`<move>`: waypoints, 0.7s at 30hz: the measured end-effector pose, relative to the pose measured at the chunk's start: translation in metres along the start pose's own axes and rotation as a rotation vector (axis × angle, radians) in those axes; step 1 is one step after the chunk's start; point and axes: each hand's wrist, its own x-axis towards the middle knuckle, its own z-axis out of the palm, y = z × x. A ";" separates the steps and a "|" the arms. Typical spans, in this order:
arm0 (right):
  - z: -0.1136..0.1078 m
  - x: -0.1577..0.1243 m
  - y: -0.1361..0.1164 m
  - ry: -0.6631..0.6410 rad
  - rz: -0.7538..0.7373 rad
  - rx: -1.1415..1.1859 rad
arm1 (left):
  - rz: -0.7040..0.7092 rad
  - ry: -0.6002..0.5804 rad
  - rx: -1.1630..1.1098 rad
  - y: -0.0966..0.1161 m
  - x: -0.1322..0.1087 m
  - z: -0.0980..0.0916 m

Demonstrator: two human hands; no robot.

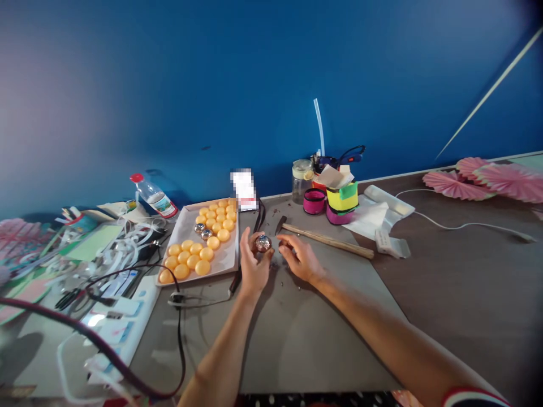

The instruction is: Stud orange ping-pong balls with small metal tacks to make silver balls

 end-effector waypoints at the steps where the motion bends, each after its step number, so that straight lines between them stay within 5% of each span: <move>1: 0.000 0.000 -0.002 -0.020 0.039 0.068 | 0.060 -0.007 0.090 -0.001 -0.001 0.000; 9: 0.016 -0.001 -0.009 -0.076 0.249 0.450 | 0.312 -0.072 0.391 -0.004 -0.005 0.000; 13: 0.018 0.004 -0.007 -0.046 0.372 0.734 | 0.294 -0.095 0.429 -0.003 -0.005 0.000; 18: 0.011 0.009 -0.005 0.002 0.447 0.818 | 0.235 -0.229 0.381 0.002 -0.002 -0.002; 21: 0.010 0.009 -0.002 0.002 0.486 0.884 | 0.197 -0.200 0.350 0.003 0.000 -0.002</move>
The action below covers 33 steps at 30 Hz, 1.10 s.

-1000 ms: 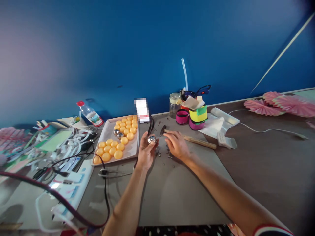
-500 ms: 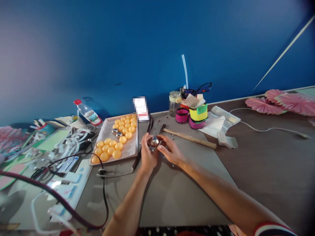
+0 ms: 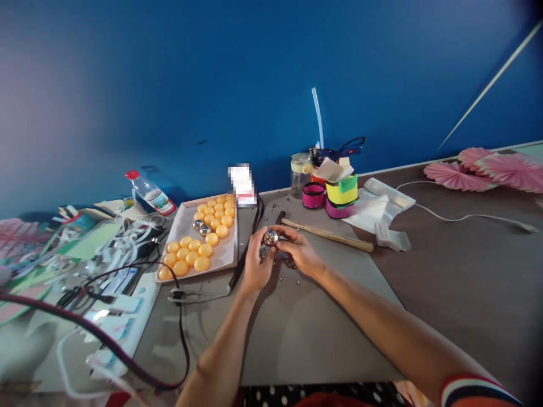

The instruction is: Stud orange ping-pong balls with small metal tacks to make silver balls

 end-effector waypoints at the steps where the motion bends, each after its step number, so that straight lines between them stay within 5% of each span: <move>1: -0.001 0.000 0.001 -0.007 0.007 0.026 | -0.004 0.015 0.005 -0.001 0.001 0.000; 6: -0.001 -0.001 0.003 -0.035 0.022 0.069 | 0.028 0.051 0.040 -0.005 0.001 0.002; 15: 0.007 -0.001 0.002 0.072 -0.090 -0.305 | 0.114 0.009 0.061 0.002 -0.002 0.005; 21: 0.005 -0.006 0.004 0.014 -0.131 -0.363 | 0.111 -0.009 0.099 0.003 -0.005 0.004; 26: 0.000 -0.013 0.000 0.073 -0.354 -0.639 | 0.103 0.122 0.098 0.006 -0.005 0.001; 33: -0.013 -0.007 0.006 0.130 -0.600 -0.912 | -0.108 0.356 0.020 0.003 0.000 -0.010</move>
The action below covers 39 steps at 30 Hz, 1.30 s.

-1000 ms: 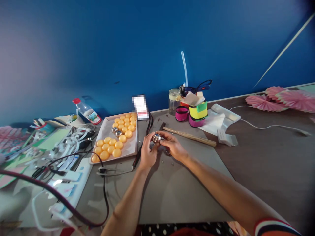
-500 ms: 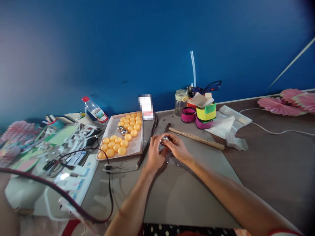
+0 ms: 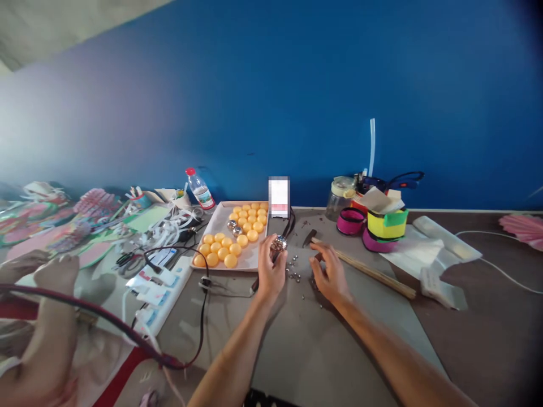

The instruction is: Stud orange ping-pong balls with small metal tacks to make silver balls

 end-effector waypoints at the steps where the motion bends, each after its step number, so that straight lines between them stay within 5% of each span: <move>1: 0.001 0.000 0.001 0.003 -0.011 -0.014 | -0.022 0.025 0.003 -0.001 0.003 -0.002; 5: 0.002 -0.001 0.004 0.006 -0.040 -0.054 | -0.067 0.018 0.050 -0.007 0.026 -0.018; 12: 0.003 0.001 0.012 0.017 -0.064 -0.068 | -0.166 0.130 0.395 -0.039 0.079 -0.077; 17: 0.003 0.002 0.014 0.035 -0.099 -0.079 | -0.159 0.102 0.568 -0.061 0.093 -0.097; 23: 0.004 0.002 0.014 0.016 -0.104 -0.085 | -0.154 -0.078 0.733 -0.059 0.074 -0.096; 27: 0.004 0.003 0.017 0.006 -0.115 -0.104 | -0.153 -0.309 1.055 -0.049 0.059 -0.089; 32: 0.005 0.001 0.021 -0.005 -0.121 -0.112 | -0.148 -0.390 1.142 -0.041 0.066 -0.079; 37: 0.005 0.000 0.026 -0.007 -0.114 -0.129 | -0.117 -0.370 1.105 -0.029 0.079 -0.074; 39: 0.006 0.002 0.027 -0.025 -0.117 -0.156 | -0.020 -0.188 0.954 -0.018 0.079 -0.070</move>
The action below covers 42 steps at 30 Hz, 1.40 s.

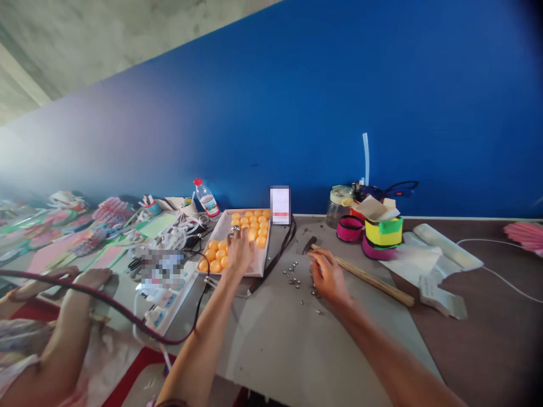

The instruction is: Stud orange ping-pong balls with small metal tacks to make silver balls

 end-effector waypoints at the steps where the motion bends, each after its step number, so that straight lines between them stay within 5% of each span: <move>1: 0.001 0.001 0.000 -0.012 0.002 -0.029 | 0.016 0.064 -0.128 0.008 -0.002 -0.003; 3: 0.002 0.002 -0.002 -0.036 0.010 -0.113 | 0.058 0.053 -0.468 0.028 -0.010 -0.006; 7: -0.002 0.003 -0.009 -0.042 0.060 -0.265 | 0.084 -0.250 -1.020 0.073 -0.035 0.004; 12: -0.015 0.008 -0.009 -0.054 0.152 -0.329 | -0.176 -0.294 -1.444 0.102 -0.049 0.029; 23: -0.013 0.008 0.010 -0.184 0.227 -0.371 | -0.463 -0.220 -1.796 0.077 -0.045 0.055; 35: -0.022 0.012 0.000 -0.482 0.174 -0.358 | -0.474 -0.404 -2.115 0.070 -0.047 0.054; 42: -0.026 0.013 0.010 -0.514 0.162 -0.291 | -0.450 -0.421 -2.166 0.068 -0.046 0.052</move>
